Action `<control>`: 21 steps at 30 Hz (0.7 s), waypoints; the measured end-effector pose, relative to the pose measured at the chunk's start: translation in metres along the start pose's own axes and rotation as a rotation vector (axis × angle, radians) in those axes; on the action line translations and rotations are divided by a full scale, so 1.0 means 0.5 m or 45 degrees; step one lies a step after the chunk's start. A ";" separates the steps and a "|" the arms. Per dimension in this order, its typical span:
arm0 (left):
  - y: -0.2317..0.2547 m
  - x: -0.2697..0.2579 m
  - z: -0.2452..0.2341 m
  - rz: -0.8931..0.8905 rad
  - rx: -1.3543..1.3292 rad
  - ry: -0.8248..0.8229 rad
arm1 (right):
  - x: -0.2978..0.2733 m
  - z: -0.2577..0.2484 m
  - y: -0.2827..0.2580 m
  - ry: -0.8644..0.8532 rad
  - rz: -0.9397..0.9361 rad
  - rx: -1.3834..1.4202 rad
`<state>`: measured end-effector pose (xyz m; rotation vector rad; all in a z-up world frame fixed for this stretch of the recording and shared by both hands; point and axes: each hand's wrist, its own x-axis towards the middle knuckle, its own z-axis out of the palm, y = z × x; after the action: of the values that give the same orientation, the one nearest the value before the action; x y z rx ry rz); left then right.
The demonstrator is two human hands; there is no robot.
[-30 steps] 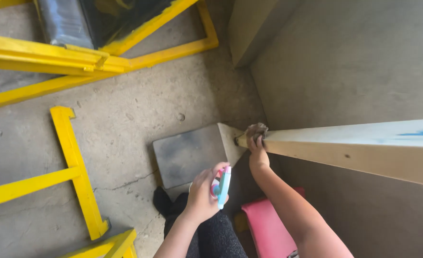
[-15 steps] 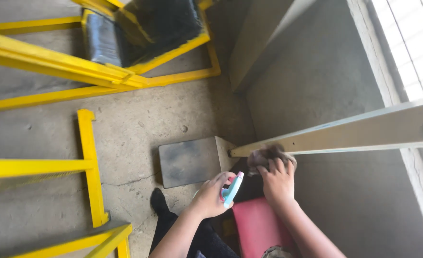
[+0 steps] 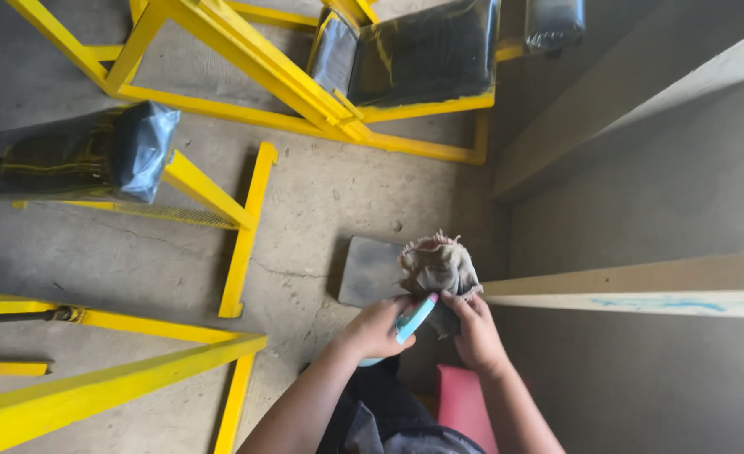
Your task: Cleaning various pieces of gym equipment and a medical scale using a spray bottle and a cloth.
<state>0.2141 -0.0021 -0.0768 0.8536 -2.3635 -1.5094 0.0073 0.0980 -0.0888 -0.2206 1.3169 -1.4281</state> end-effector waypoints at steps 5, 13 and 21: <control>-0.005 -0.052 -0.060 -0.052 0.048 -0.111 | -0.024 0.044 -0.007 -0.310 -0.426 -0.906; 0.020 -0.061 -0.075 0.141 0.109 -0.385 | -0.135 0.049 -0.052 -0.327 0.078 -0.284; 0.042 -0.096 -0.011 0.232 0.237 -0.718 | -0.332 0.014 0.063 -0.064 0.010 0.206</control>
<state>0.2480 0.0278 -0.0499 0.2398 -2.9137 -1.6325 0.0897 0.2317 -0.0259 -0.1427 1.1544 -1.5046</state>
